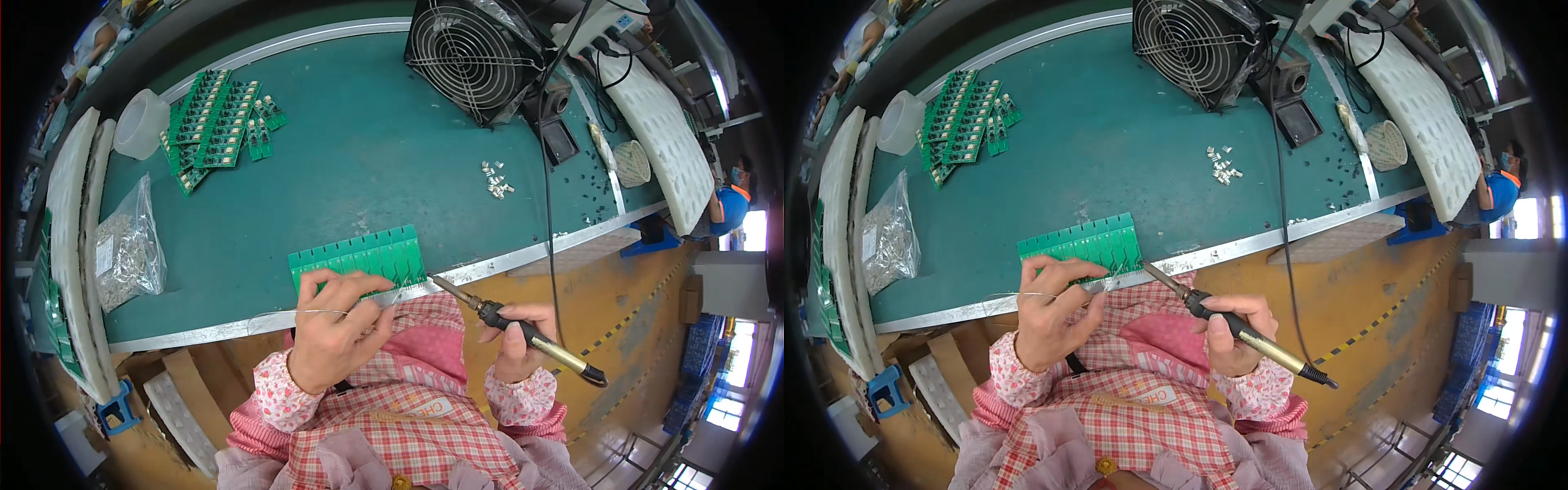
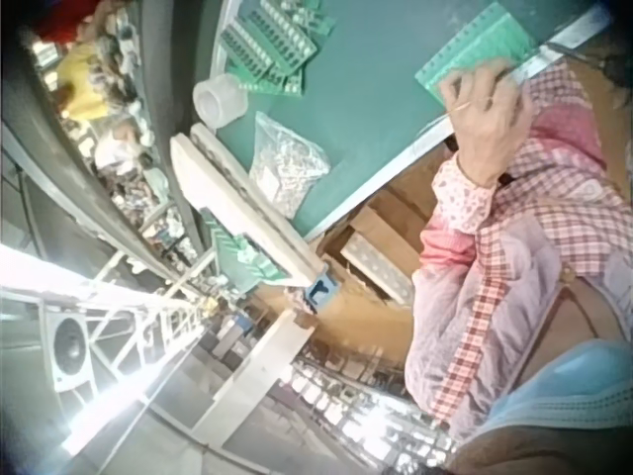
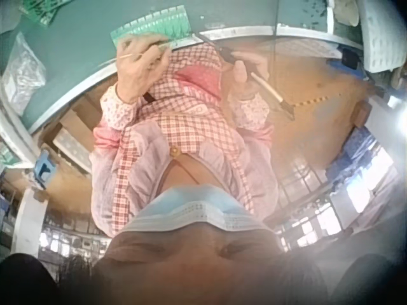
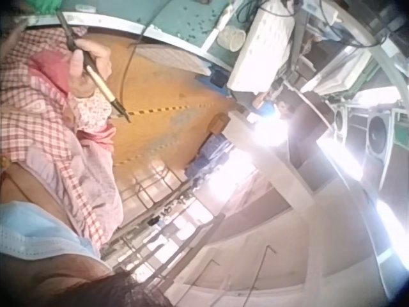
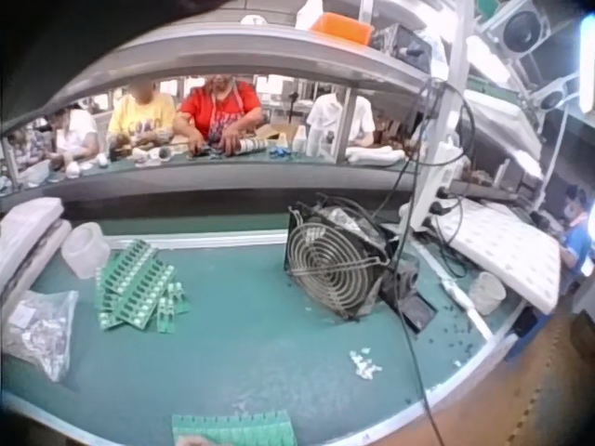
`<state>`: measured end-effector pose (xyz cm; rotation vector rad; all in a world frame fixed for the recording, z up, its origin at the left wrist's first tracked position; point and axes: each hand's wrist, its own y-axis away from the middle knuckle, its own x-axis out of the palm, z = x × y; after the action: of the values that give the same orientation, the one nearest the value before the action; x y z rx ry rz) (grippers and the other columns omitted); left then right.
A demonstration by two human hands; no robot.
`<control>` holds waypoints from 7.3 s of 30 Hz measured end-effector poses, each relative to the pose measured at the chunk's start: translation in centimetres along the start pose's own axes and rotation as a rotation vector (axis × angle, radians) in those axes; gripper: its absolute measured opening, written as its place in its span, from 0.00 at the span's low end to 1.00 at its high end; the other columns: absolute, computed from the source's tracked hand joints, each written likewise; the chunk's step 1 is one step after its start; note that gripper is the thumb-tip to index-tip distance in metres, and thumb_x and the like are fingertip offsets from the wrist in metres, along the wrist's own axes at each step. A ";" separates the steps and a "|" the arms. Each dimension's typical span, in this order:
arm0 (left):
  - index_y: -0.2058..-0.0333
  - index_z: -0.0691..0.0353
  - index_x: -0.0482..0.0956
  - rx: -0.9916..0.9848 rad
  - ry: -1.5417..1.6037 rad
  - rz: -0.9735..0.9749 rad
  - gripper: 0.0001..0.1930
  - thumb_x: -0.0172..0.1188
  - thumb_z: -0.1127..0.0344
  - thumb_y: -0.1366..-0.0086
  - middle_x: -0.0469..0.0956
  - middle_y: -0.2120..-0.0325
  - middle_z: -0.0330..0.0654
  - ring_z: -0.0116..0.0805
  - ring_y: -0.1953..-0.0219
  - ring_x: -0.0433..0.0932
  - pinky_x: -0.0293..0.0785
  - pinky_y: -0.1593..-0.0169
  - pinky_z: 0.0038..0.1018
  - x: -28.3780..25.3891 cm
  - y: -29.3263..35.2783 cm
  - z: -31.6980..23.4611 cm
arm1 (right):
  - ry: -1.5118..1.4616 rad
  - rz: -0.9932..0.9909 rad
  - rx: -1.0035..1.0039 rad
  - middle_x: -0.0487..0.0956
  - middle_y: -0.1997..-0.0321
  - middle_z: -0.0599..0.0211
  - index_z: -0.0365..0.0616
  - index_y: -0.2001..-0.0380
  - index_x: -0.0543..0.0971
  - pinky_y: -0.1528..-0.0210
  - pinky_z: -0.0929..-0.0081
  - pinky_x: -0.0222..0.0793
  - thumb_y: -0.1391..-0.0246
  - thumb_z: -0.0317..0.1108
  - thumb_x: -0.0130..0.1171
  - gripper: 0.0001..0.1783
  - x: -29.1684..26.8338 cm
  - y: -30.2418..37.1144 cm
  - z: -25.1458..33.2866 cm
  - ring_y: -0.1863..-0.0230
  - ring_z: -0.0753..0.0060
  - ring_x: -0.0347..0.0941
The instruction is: The person inserts metal components into circuit boards by hand, then solders the components onto the boards using a soldering iron and solder wire.
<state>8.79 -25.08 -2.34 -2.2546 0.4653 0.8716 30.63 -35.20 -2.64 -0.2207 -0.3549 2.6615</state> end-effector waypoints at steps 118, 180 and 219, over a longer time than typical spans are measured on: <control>0.83 0.55 0.72 -0.013 -0.040 -0.065 0.11 0.68 0.71 0.55 0.81 0.63 0.33 0.29 0.69 0.75 0.58 0.57 0.33 -1.3 2.5 1.6 | -0.149 0.145 -0.021 0.80 0.76 0.50 0.34 0.63 0.71 0.80 0.79 0.73 0.40 0.30 0.56 0.09 4.0 1.3 -1.6 0.80 0.70 0.79; 0.82 0.57 0.70 -0.069 -0.020 -0.081 0.12 0.69 0.72 0.53 0.79 0.61 0.34 0.29 0.65 0.76 0.61 0.57 0.33 -2.6 4.1 2.5 | -0.196 0.170 0.024 0.80 0.73 0.48 0.33 0.62 0.70 0.75 0.76 0.78 0.40 0.33 0.58 0.13 5.8 1.8 -1.7 0.76 0.68 0.81; 0.84 0.56 0.70 -0.076 -0.013 -0.114 0.12 0.68 0.73 0.56 0.80 0.61 0.36 0.33 0.68 0.75 0.62 0.58 0.35 -3.4 4.6 3.0 | -0.179 0.173 -0.058 0.80 0.77 0.54 0.34 0.64 0.72 0.76 0.78 0.75 0.41 0.29 0.58 0.09 6.9 1.8 -1.8 0.79 0.71 0.79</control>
<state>2.53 -25.95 -3.74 -2.3182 0.2997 0.8577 24.11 -33.32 -5.57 -0.0304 -0.4900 2.8525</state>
